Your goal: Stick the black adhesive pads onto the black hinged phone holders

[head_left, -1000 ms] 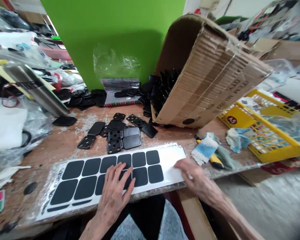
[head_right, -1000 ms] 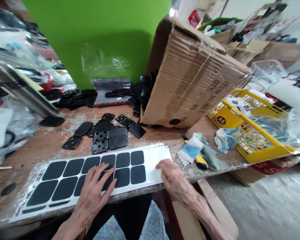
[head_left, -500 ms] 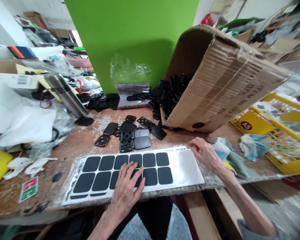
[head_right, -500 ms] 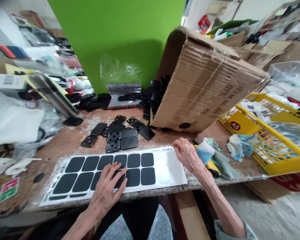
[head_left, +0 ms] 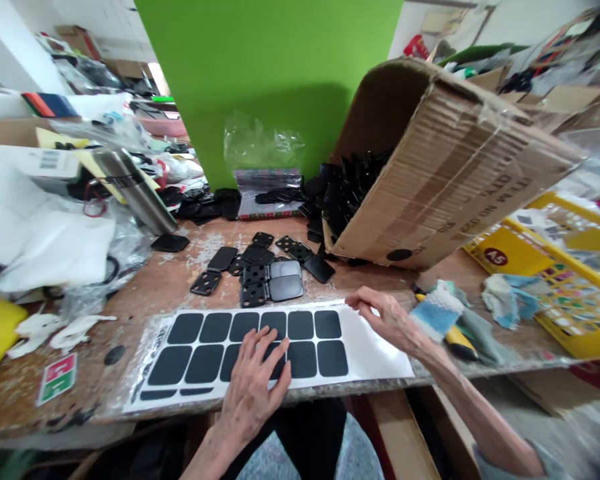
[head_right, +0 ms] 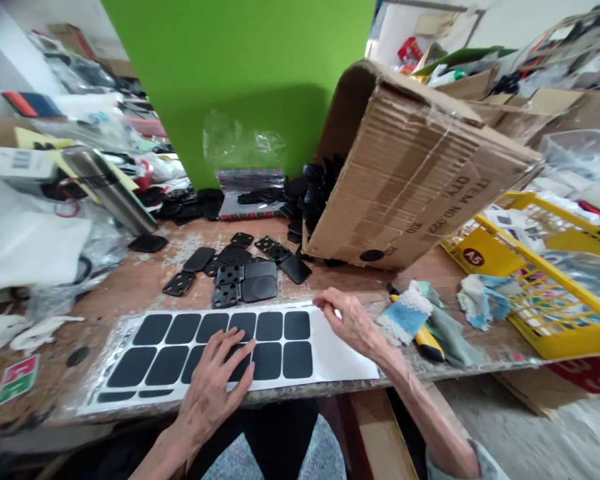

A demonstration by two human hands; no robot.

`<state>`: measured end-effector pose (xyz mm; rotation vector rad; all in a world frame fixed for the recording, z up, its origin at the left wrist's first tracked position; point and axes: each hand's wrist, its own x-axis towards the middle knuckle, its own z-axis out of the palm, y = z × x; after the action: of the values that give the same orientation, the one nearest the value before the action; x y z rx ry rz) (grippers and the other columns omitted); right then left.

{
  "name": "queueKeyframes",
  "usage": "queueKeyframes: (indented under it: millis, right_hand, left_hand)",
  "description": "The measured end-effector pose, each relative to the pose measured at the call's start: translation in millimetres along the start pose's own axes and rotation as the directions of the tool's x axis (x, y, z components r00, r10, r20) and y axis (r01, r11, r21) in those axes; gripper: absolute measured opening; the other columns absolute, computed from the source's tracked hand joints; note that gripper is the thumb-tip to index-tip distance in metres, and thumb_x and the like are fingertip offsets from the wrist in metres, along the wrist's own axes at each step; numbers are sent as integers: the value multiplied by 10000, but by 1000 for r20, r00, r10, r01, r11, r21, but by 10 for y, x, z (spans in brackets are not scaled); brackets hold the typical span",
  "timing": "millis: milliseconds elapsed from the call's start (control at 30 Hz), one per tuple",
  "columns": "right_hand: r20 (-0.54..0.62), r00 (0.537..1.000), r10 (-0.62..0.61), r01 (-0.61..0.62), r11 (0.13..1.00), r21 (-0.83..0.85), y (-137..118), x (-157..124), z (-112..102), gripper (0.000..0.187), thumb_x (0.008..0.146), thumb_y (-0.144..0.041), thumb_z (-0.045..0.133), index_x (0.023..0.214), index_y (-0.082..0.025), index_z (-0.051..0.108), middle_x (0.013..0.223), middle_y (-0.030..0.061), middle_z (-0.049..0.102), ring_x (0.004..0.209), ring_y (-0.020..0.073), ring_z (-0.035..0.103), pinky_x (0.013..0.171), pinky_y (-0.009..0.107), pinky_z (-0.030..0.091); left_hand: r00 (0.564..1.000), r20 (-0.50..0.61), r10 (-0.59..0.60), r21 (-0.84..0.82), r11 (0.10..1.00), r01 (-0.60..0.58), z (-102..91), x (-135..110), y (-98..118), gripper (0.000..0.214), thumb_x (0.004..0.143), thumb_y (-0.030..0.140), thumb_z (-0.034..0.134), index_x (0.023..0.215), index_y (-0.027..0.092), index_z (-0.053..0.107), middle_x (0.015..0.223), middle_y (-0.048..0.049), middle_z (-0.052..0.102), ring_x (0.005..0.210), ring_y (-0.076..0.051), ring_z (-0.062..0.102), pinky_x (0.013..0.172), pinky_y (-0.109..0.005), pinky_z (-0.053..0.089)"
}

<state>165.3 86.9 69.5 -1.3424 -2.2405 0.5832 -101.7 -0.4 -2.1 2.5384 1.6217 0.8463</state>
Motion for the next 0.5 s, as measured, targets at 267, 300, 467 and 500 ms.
queueKeyframes:
  millis: [267,300,467,500]
  right_hand:
    - [75,974,-216,213,976,46,-261,492,666,330,749,-1,363,919,-163,594,944,69,603,919,171,548,852,333,433]
    - [60,975,-212,210,977,35,-251,535,687,342,752,7,341,923,-153,590,939,80,597,915,174,543,850,343,430]
    - [158,936,-314,309,949,54,-331,631,797,293,751,-1,402,862,-181,604,880,28,603,856,141,551,817,281,446]
    - [156,936,-315,311,949,45,-360,655,833,290,752,5,396,860,-167,603,894,44,598,879,154,544,837,307,437]
  left_hand:
    - [1000,-1,-22,-16,1000,22,-28,13,44,333,789,168,499,1115,202,561,1140,-98,550,1152,-264,440,990,-515,366]
    - [1000,-5,-27,-19,999,27,-27,11,47,331,788,168,499,1111,206,564,1137,-95,553,1150,-264,445,991,-516,367]
    - [998,-35,-56,-17,998,55,-6,0,59,320,786,165,495,1091,210,580,1124,-90,569,1145,-262,461,994,-513,370]
    - [998,-35,-61,-13,998,61,-3,-3,62,321,788,162,491,1092,210,581,1126,-90,570,1147,-262,460,993,-512,372]
